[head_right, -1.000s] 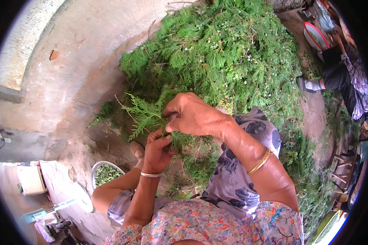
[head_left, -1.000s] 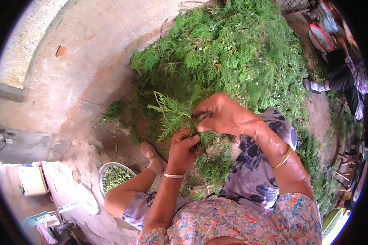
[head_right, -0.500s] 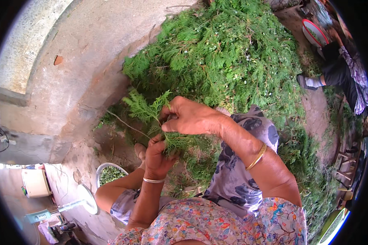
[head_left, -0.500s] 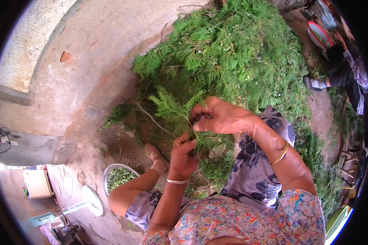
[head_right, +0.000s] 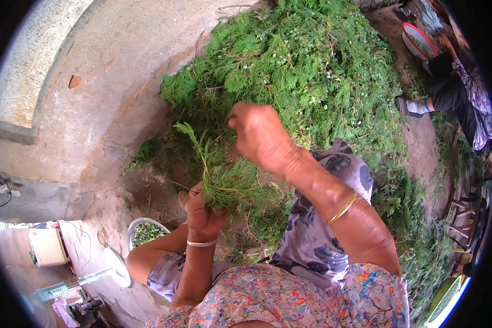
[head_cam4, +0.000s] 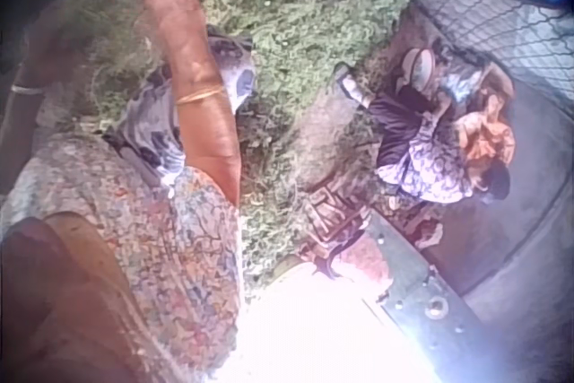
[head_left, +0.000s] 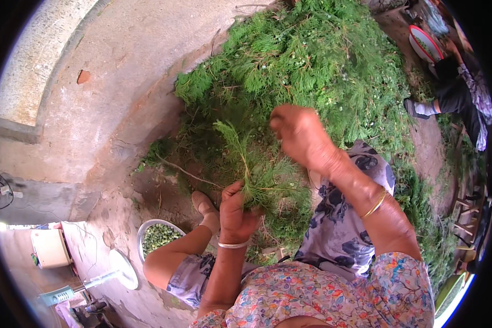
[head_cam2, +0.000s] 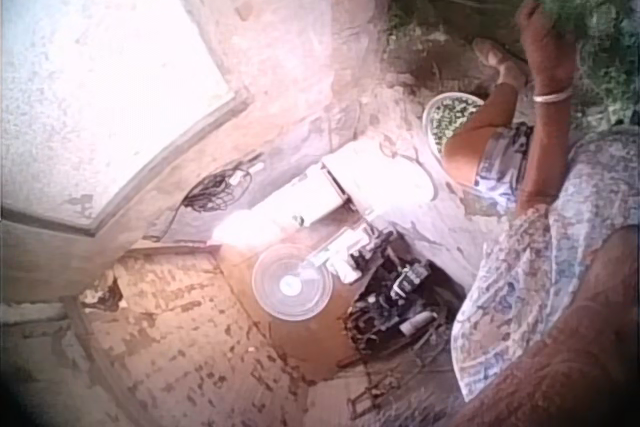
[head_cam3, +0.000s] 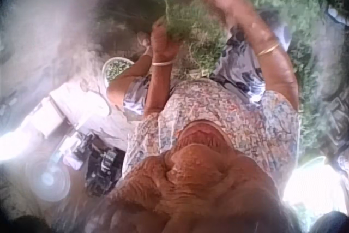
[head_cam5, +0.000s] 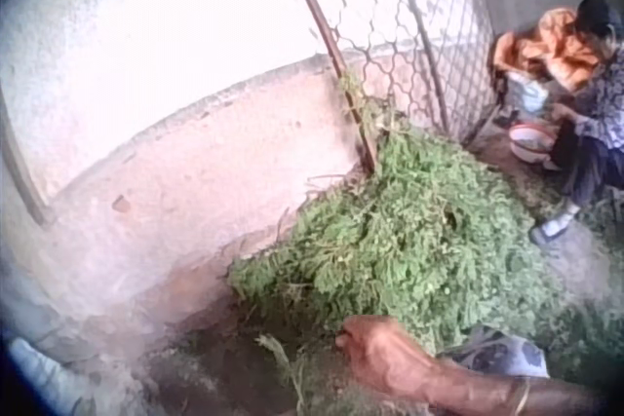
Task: The person picks up branches from a pile by hand, plucks small green berries from them, and drops the berries into a metal bowl.
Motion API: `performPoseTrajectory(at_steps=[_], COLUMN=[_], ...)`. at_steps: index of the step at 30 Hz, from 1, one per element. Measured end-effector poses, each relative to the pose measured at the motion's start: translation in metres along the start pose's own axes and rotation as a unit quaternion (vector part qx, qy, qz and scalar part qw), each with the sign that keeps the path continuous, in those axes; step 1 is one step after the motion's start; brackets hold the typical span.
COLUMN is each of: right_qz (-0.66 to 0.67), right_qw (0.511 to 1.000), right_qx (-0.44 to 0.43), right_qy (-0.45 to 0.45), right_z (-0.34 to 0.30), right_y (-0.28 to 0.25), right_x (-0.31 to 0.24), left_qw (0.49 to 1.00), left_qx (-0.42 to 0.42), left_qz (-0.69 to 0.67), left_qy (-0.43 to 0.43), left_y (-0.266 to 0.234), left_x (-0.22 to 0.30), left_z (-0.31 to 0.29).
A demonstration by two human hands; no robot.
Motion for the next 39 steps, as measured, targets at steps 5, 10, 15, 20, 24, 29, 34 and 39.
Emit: performPoseTrajectory(at_steps=[5, 10, 15, 20, 24, 29, 34, 39], right_qz=[0.303, 0.237, 0.254, 0.183, 0.078, 0.449, 0.554, 0.508], right_qw=[0.908, 0.914, 0.913, 0.94, 0.988, 0.849, 0.775, 0.811], right_qx=[-0.2, -0.282, -0.316, -0.287, -0.131, -0.109, -0.058, -0.049], right_qy=[0.21, 0.167, 0.042, 0.031, -0.027, 0.256, 0.3, 0.287], right_z=[-0.01, -0.019, -0.02, -0.018, -0.006, -0.011, -0.012, -0.005], right_y=[0.024, 0.03, 0.042, 0.041, 0.015, 0.002, 0.003, 0.002], right_x=[0.017, -0.002, -0.025, -0.023, -0.014, 0.024, 0.031, 0.039], left_qw=[0.999, 0.996, 0.996, 0.995, 0.997, 0.998, 0.843, 0.753], left_qx=[-0.028, -0.077, -0.01, -0.008, -0.066, 0.019, 0.091, -0.081], left_qz=[0.016, 0.038, 0.081, 0.082, 0.036, 0.043, 0.52, 0.651], left_qy=[0.035, 0.013, 0.042, 0.05, 0.001, 0.037, 0.105, -0.051], left_y=[-0.02, -0.007, -0.009, -0.021, -0.013, -0.044, -0.11, -0.173], left_x=[0.009, 0.006, 0.006, 0.009, 0.007, 0.009, -0.01, -0.145], left_z=[0.003, 0.002, 0.007, 0.013, 0.006, 0.007, 0.035, 0.031])
Point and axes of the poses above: each hand's wrist, its own z-axis towards the middle knuckle, its own y-axis out of the palm, x = y × z, the point moved 9 cm from there along z, towards the middle knuckle, and after that the axes turned 11 degrees about -z, right-handed, at the moved point
